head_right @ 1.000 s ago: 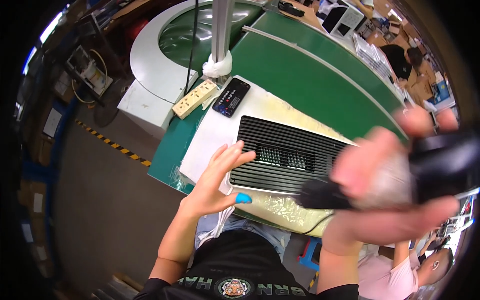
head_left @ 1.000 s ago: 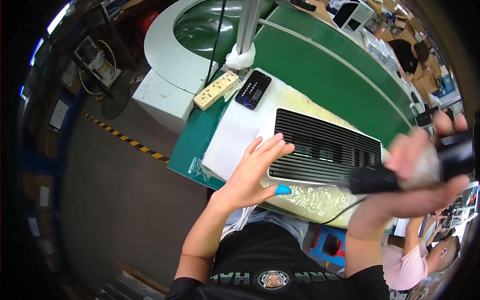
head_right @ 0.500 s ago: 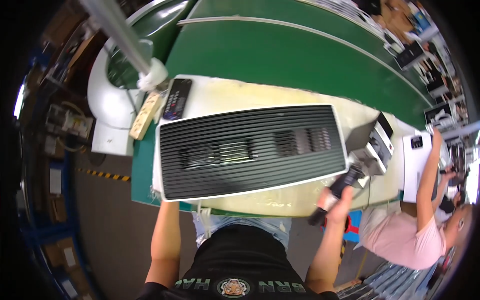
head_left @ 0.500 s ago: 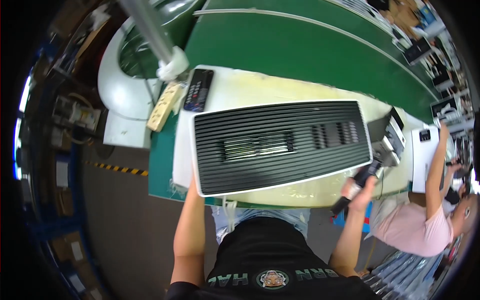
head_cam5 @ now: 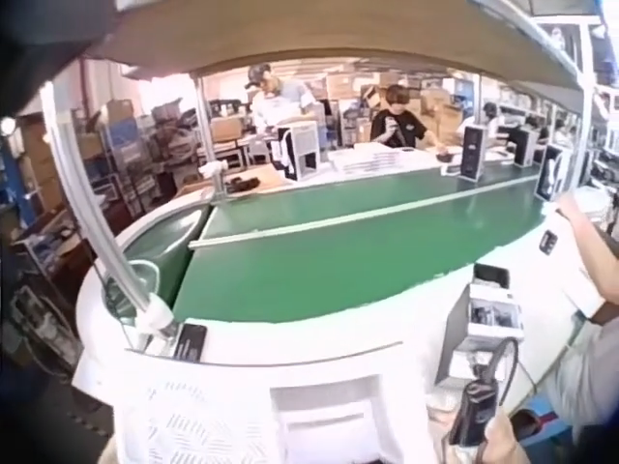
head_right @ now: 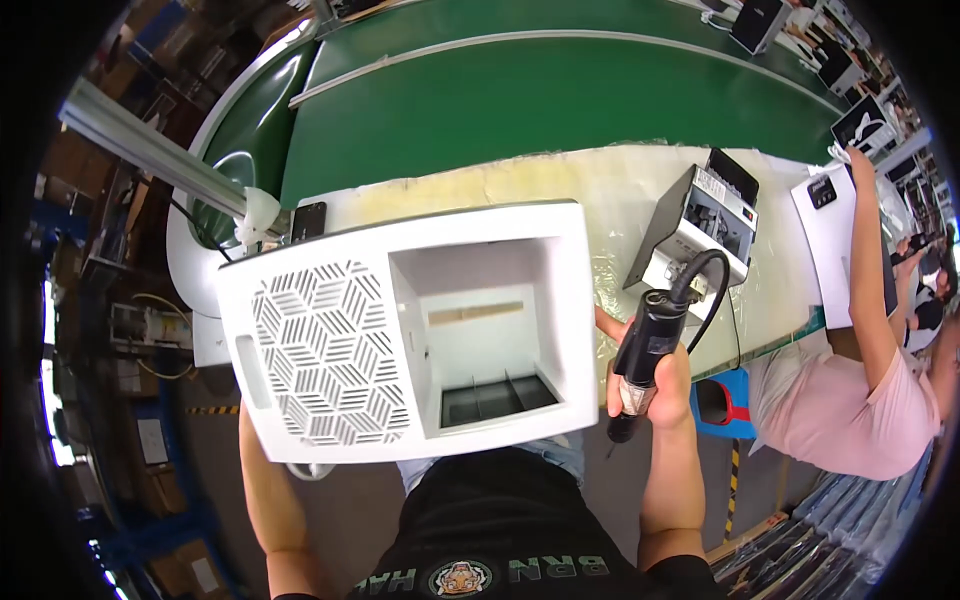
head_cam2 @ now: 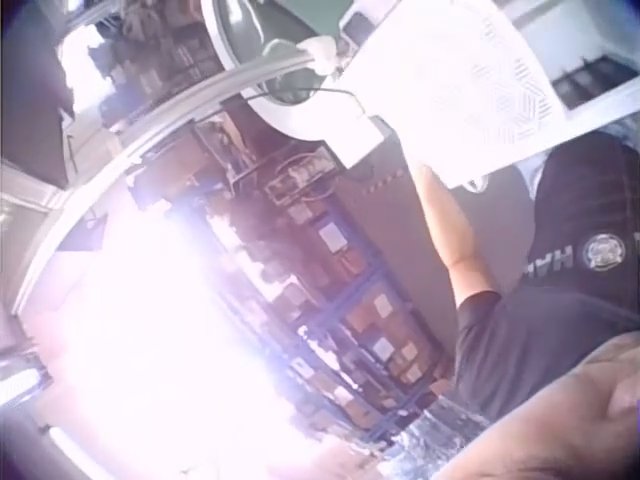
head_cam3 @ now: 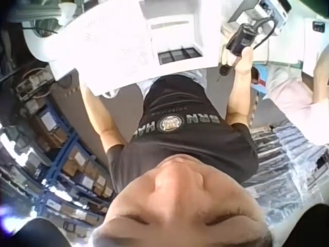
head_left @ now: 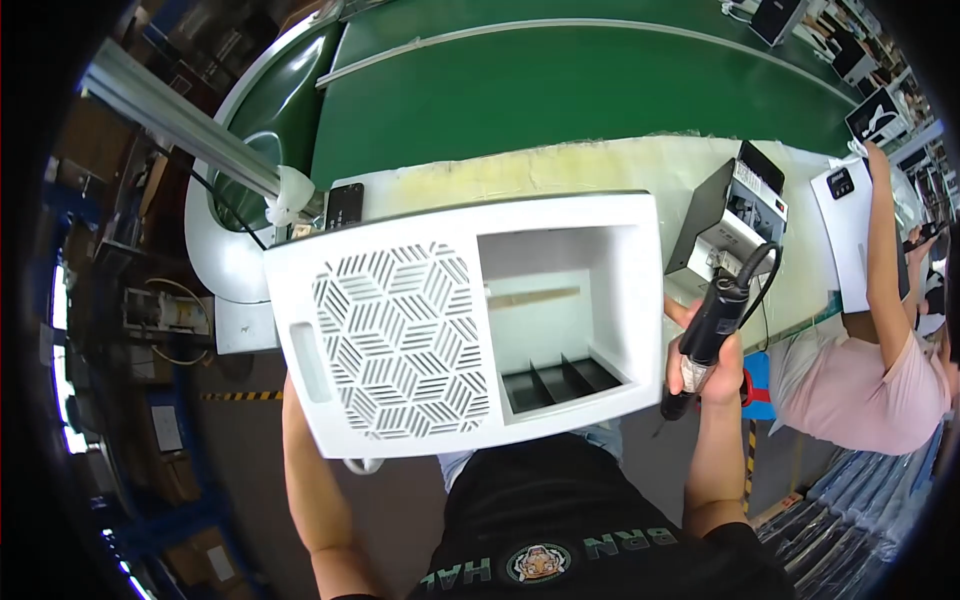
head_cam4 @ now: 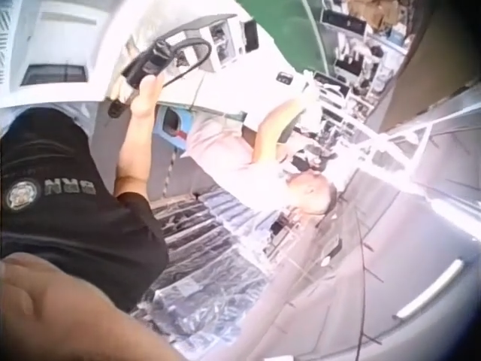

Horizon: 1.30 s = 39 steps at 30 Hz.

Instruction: The recorder is assembling white computer cases using an electric screwdriver on a factory assembly line.

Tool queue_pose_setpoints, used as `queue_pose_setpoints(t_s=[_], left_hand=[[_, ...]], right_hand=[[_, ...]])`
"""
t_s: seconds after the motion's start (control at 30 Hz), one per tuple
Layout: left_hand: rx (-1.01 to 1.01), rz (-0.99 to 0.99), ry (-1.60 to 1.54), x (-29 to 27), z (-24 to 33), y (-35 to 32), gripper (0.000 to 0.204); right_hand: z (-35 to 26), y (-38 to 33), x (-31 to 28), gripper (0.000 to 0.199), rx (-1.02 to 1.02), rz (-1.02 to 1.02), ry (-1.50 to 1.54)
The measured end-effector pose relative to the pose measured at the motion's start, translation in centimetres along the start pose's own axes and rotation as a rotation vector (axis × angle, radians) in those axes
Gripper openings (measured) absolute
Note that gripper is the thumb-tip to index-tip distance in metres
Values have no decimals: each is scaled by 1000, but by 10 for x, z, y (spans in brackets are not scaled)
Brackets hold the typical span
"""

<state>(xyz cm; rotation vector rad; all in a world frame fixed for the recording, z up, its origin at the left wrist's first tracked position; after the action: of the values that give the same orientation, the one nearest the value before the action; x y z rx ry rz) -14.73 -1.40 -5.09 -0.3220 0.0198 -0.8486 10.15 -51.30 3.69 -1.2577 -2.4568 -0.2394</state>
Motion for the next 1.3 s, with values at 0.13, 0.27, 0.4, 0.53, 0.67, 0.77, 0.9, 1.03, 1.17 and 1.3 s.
queue_pose_setpoints(t_s=[0.13, 0.27, 0.4, 0.53, 0.67, 0.77, 0.9, 1.03, 1.17, 1.3], left_hand=[[-95, -91, 111, 17, 25, -14, 41], [-159, -127, 206, 58, 59, -18, 41], [-272, -230, 369, 106, 71, -12, 44], [-178, -334, 699, 136, 136, 6, 59], [654, -240, 1129, 183, 239, 27, 45], [745, -488, 1159, 287, 243, 5, 28], [993, -1022, 1220, 389, 204, -24, 24], [1010, -1209, 1131, 450, 169, -29, 29], [635, -1389, 1002, 487, 138, -23, 37], [535, -1381, 828, 488, 128, -18, 43]], right_hand=[[-10, -15, -15, 70, 16, 61, 81], [-31, -2, -1, 72, 36, 179, -147], [-25, -1, -15, 82, 71, 225, -121], [-22, -5, -49, 68, -26, 302, 116], [-111, -18, -60, 64, -581, 691, -280], [-145, -29, -56, 62, -822, 940, -593], [-141, -1, -55, 58, -1012, 977, -701], [-118, 16, -71, 61, -999, 860, -696], [-116, 11, -66, 61, -945, 848, -662], [-127, 9, -47, 66, -845, 840, -708]])
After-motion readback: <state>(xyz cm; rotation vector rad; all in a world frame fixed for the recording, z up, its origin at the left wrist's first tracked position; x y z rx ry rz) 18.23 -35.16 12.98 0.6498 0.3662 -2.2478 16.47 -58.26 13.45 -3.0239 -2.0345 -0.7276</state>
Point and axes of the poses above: each hand's wrist, its own y-axis towards the middle knuckle, its own x-axis out of the palm, z = x × y, the point moved 5 cm from there along y, towards the middle knuckle, and after that the axes turned 10 degrees about x, right-handed, at the moved point
